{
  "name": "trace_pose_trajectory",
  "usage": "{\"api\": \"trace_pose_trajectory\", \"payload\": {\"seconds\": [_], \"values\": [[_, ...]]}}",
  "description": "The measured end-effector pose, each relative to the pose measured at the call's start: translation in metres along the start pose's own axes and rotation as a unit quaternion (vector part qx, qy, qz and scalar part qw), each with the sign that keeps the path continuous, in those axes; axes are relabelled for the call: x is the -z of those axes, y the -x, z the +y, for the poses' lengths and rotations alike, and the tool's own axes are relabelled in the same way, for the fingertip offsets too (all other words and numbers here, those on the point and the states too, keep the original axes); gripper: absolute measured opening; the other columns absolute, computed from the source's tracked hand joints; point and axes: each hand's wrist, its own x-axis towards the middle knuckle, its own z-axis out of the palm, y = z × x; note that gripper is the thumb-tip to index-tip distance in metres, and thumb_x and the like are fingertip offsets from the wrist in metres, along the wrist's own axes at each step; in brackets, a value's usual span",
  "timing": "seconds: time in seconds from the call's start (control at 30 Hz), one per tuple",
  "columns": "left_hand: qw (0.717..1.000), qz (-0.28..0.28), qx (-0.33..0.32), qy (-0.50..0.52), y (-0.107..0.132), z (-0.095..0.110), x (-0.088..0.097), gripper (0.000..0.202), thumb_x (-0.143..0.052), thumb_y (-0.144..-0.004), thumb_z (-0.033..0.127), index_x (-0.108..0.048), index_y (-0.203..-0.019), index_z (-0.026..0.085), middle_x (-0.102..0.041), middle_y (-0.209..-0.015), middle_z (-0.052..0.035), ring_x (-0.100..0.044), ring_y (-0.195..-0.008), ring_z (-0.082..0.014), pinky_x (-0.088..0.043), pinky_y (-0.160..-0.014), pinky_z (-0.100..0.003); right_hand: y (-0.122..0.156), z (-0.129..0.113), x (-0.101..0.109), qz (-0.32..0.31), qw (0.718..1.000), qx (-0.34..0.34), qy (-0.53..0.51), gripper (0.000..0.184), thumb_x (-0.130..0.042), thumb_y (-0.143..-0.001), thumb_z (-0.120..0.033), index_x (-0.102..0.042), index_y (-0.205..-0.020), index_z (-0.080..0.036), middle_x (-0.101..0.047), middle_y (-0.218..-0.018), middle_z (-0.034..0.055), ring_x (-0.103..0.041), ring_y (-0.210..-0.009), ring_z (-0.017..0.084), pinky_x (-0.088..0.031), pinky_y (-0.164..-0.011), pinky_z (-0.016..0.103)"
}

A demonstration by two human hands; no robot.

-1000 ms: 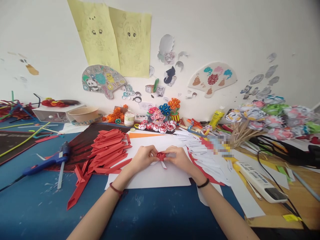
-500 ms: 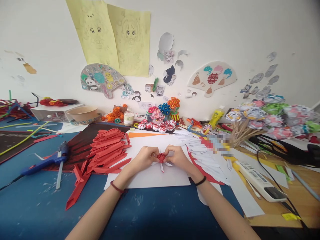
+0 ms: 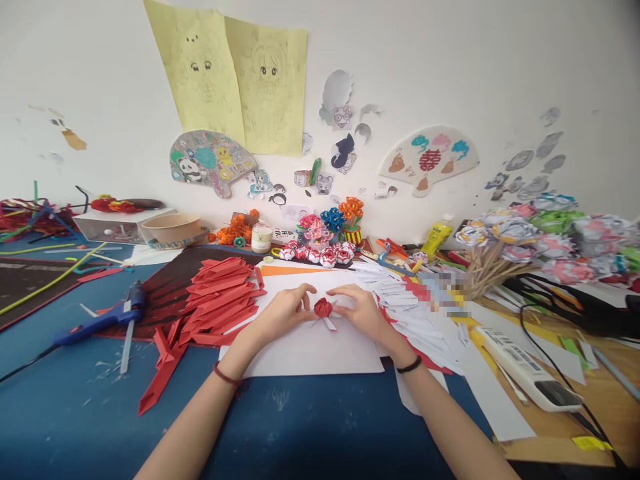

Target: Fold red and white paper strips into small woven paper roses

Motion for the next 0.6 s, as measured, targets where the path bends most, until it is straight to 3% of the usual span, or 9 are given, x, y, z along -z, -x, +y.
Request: {"api": "trace_pose_trajectory", "payload": {"seconds": [0.1, 0.2, 0.33, 0.47, 0.6], "values": [[1.000, -0.013, -0.004, -0.021, 0.007, 0.003, 0.009, 0.032, -0.061, -0.083, 0.039, -0.054, -0.110, 0.022, -0.066, -0.082, 0.0013, -0.059, -0.070, -0.0145, -0.039, -0.064, -0.023, 0.004, -0.011, 0.005, 0.053, 0.996, 0.007, 0.070, 0.024, -0.072, -0.079, -0.033, -0.066, -0.100, -0.023, -0.068, -0.092, 0.0045, -0.060, -0.090, 0.022, -0.045, -0.081, 0.036], [0.996, -0.059, -0.027, -0.055, 0.011, 0.002, 0.007, 0.029, -0.065, -0.080, 0.036, -0.056, -0.105, 0.023, -0.066, -0.081, 0.0016, -0.060, -0.070, -0.0150, -0.038, -0.063, -0.023, 0.010, -0.024, 0.004, -0.015, 0.988, 0.039, 0.149, 0.030, -0.077, -0.074, -0.040, -0.062, -0.093, -0.022, -0.064, -0.084, 0.0027, -0.057, -0.078, 0.021, -0.042, -0.069, 0.032], [0.993, -0.066, -0.024, -0.091, 0.010, -0.004, -0.007, 0.027, -0.067, -0.079, 0.028, -0.055, -0.101, 0.020, -0.064, -0.080, -0.0002, -0.060, -0.071, -0.0169, -0.038, -0.062, -0.023, 0.014, -0.028, -0.002, -0.087, 0.963, 0.115, 0.227, 0.019, -0.065, -0.087, -0.025, -0.057, -0.103, -0.020, -0.065, -0.097, 0.0048, -0.056, -0.089, 0.022, -0.040, -0.077, 0.034], [0.992, -0.046, -0.049, -0.103, 0.008, -0.007, -0.017, 0.023, -0.062, -0.083, 0.025, -0.054, -0.104, 0.020, -0.064, -0.086, -0.0014, -0.060, -0.075, -0.0167, -0.041, -0.066, -0.024, 0.014, -0.021, -0.005, -0.066, 0.953, 0.108, 0.274, 0.015, -0.049, -0.092, -0.010, -0.059, -0.101, -0.019, -0.064, -0.094, 0.0055, -0.054, -0.088, 0.022, -0.040, -0.077, 0.034], [0.981, -0.003, -0.089, -0.170, 0.007, -0.006, -0.022, 0.013, -0.052, -0.090, 0.025, -0.054, -0.102, 0.020, -0.062, -0.090, -0.0036, -0.060, -0.081, -0.0176, -0.044, -0.071, -0.026, 0.015, -0.016, -0.007, -0.071, 0.944, 0.121, 0.298, 0.013, -0.051, -0.092, -0.014, -0.062, -0.096, -0.019, -0.063, -0.090, 0.0065, -0.053, -0.087, 0.022, -0.040, -0.076, 0.034]]}}
